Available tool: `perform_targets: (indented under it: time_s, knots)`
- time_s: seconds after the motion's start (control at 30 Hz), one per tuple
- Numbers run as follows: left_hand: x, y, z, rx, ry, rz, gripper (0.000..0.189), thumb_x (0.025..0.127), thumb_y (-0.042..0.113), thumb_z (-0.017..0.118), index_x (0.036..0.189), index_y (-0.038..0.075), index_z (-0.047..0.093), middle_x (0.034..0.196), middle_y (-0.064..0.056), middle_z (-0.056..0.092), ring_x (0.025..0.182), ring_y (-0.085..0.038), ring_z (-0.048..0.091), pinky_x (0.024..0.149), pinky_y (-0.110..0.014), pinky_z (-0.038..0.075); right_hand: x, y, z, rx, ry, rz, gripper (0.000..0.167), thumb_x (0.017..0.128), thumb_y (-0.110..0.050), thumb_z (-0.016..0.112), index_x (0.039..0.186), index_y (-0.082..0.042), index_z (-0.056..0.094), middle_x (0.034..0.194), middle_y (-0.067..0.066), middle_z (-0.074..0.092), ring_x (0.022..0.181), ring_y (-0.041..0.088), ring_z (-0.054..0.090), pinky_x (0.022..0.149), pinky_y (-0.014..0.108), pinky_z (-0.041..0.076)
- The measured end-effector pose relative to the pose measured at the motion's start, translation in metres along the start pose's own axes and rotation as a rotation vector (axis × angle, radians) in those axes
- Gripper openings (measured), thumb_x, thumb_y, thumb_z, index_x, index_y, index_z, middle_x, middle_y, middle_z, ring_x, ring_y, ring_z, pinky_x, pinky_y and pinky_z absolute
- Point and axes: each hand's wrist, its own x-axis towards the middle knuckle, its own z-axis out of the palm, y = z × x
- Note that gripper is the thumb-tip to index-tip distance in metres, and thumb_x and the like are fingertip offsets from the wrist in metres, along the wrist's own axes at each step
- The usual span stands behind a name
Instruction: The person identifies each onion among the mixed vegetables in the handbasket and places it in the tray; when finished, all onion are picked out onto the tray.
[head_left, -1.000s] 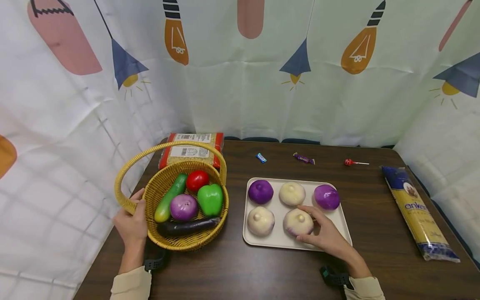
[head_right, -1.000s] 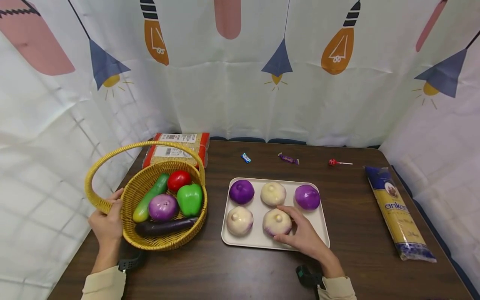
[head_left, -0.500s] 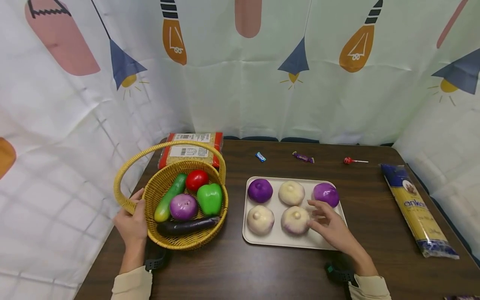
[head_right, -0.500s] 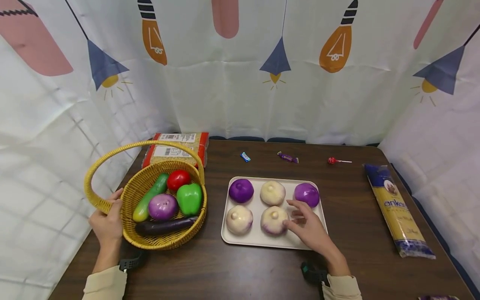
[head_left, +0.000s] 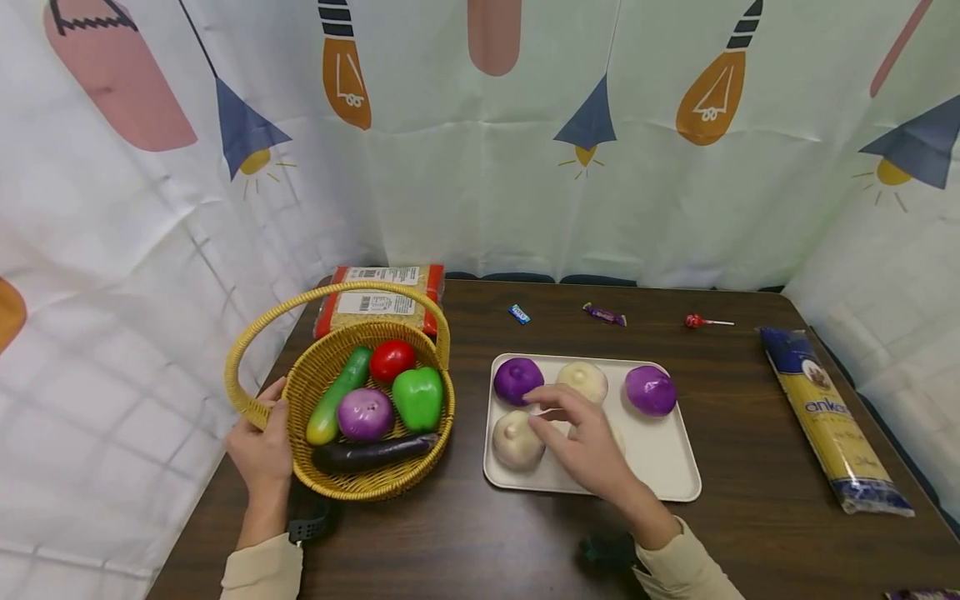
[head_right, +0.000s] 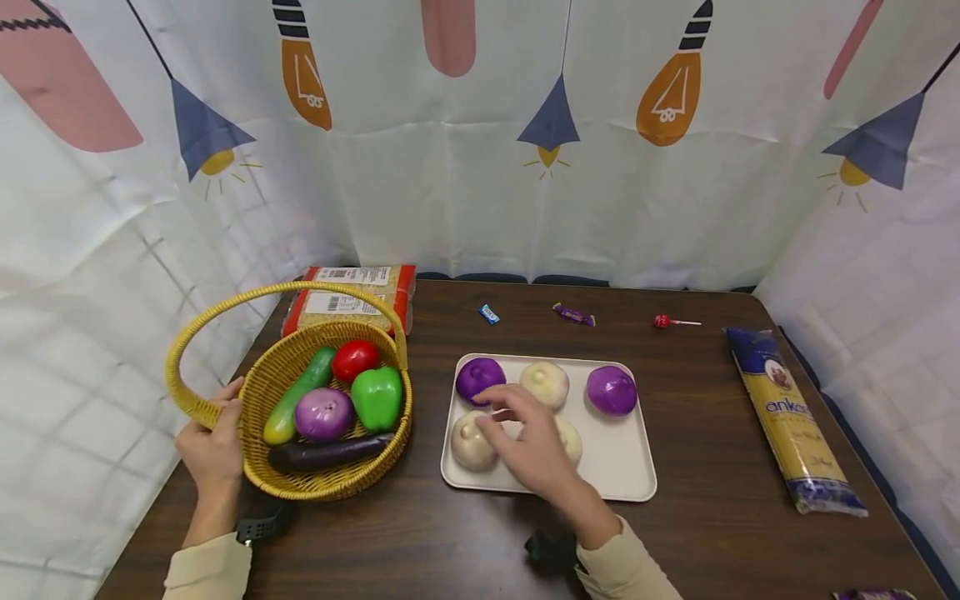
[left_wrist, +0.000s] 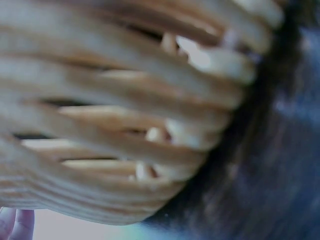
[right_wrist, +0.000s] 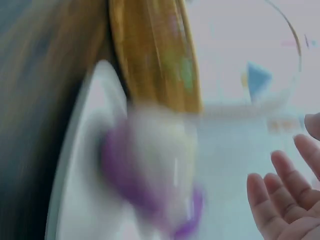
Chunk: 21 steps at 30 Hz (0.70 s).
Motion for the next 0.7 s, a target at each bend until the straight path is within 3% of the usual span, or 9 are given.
perform_targets:
  time_s: [0.13, 0.33, 0.47, 0.7]
  knots:
    - [0.0, 0.01, 0.0, -0.017, -0.002, 0.005, 0.027, 0.089, 0.004, 0.06, 0.075, -0.019, 0.06, 0.107, -0.021, 0.07, 0.083, 0.0, 0.066, 0.065, -0.011, 0.044, 0.02, -0.016, 0.054, 0.087, -0.166, -0.031, 0.027, 0.089, -0.004, 0.069, 0.115, -0.007, 0.065, 0.116, 0.011, 0.064, 0.102, 0.02, 0.062, 0.083, 0.037, 0.055]
    - [0.003, -0.01, 0.002, -0.005, -0.016, -0.011, 0.026, 0.091, 0.006, 0.061, 0.077, -0.016, 0.062, 0.11, -0.021, 0.069, 0.088, 0.0, 0.067, 0.068, -0.01, 0.046, 0.038, -0.032, 0.114, 0.101, -0.346, 0.071, 0.039, 0.09, -0.016, 0.069, 0.127, -0.015, 0.057, 0.128, 0.002, 0.058, 0.114, 0.023, 0.058, 0.092, 0.032, 0.051]
    - [0.002, -0.02, 0.0, 0.021, -0.012, -0.015, 0.023, 0.09, 0.004, 0.061, 0.077, -0.015, 0.063, 0.11, -0.02, 0.069, 0.087, 0.003, 0.066, 0.067, -0.009, 0.045, 0.046, -0.034, 0.141, 0.076, -0.402, 0.141, 0.051, 0.089, -0.021, 0.071, 0.135, -0.013, 0.052, 0.136, 0.002, 0.053, 0.122, 0.02, 0.053, 0.097, 0.029, 0.047]
    - [0.002, -0.022, -0.003, 0.025, -0.016, -0.007, 0.023, 0.091, 0.007, 0.061, 0.078, -0.012, 0.065, 0.111, -0.019, 0.07, 0.086, 0.0, 0.066, 0.067, -0.01, 0.044, 0.064, -0.031, 0.18, -0.114, -0.421, 0.271, 0.074, 0.083, -0.033, 0.074, 0.145, -0.012, 0.04, 0.143, 0.002, 0.046, 0.122, 0.014, 0.05, 0.099, 0.032, 0.044]
